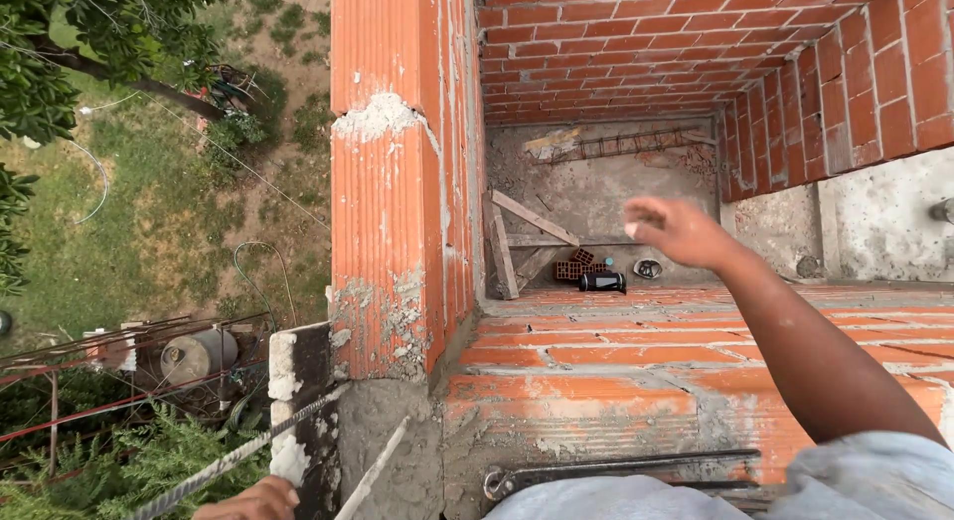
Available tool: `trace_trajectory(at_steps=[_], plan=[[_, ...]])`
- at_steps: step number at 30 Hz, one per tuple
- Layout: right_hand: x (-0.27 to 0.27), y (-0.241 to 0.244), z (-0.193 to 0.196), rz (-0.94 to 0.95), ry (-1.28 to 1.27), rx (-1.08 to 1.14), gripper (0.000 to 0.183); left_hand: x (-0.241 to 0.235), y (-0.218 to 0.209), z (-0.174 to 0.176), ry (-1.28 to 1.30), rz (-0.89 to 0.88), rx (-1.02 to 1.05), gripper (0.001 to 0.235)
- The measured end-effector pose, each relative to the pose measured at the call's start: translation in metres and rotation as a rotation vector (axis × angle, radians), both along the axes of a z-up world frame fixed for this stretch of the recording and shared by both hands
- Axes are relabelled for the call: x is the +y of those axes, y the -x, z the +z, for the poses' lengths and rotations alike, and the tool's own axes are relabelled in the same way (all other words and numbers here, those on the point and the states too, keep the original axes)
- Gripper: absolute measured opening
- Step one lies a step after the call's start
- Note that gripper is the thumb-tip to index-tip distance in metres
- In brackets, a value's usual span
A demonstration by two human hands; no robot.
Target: Removing wooden formwork from a brick wall at a construction site using pliers and manual force
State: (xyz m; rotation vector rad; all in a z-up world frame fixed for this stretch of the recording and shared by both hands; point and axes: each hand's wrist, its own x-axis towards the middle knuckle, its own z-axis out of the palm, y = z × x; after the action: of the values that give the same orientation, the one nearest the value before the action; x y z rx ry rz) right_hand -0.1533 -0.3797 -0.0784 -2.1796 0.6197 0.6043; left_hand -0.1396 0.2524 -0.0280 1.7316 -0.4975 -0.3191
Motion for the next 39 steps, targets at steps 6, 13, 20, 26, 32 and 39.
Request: trace_trajectory(at_steps=[6, 13, 20, 26, 32, 39], plan=[[0.032, 0.125, 0.015, 0.069, 0.015, 0.106, 0.043, -0.032, -0.022, 0.059, 0.333, -0.223, 0.146, 0.047], [0.095, 0.205, 0.003, 0.445, 0.055, -0.072, 0.077, -0.031, -0.033, 0.042, 0.479, -0.246, 0.14, 0.058], [0.133, 0.168, 0.006, 0.434, 0.102, -0.27, 0.064, -0.052, -0.021, 0.032, 0.613, -0.219, 0.239, 0.049], [0.137, 0.179, 0.014, 0.459, 0.224, -0.285, 0.063, -0.069, -0.038, 0.02, 0.529, -0.266, 0.126, 0.048], [0.141, 0.207, -0.034, 0.395, 0.467, -0.379, 0.075, -0.078, -0.049, -0.004, 0.63, -0.307, 0.206, 0.045], [0.129, 0.208, -0.072, 0.322, 0.704, -0.515, 0.078, -0.094, -0.048, 0.008, 0.454, -0.238, 0.003, 0.052]])
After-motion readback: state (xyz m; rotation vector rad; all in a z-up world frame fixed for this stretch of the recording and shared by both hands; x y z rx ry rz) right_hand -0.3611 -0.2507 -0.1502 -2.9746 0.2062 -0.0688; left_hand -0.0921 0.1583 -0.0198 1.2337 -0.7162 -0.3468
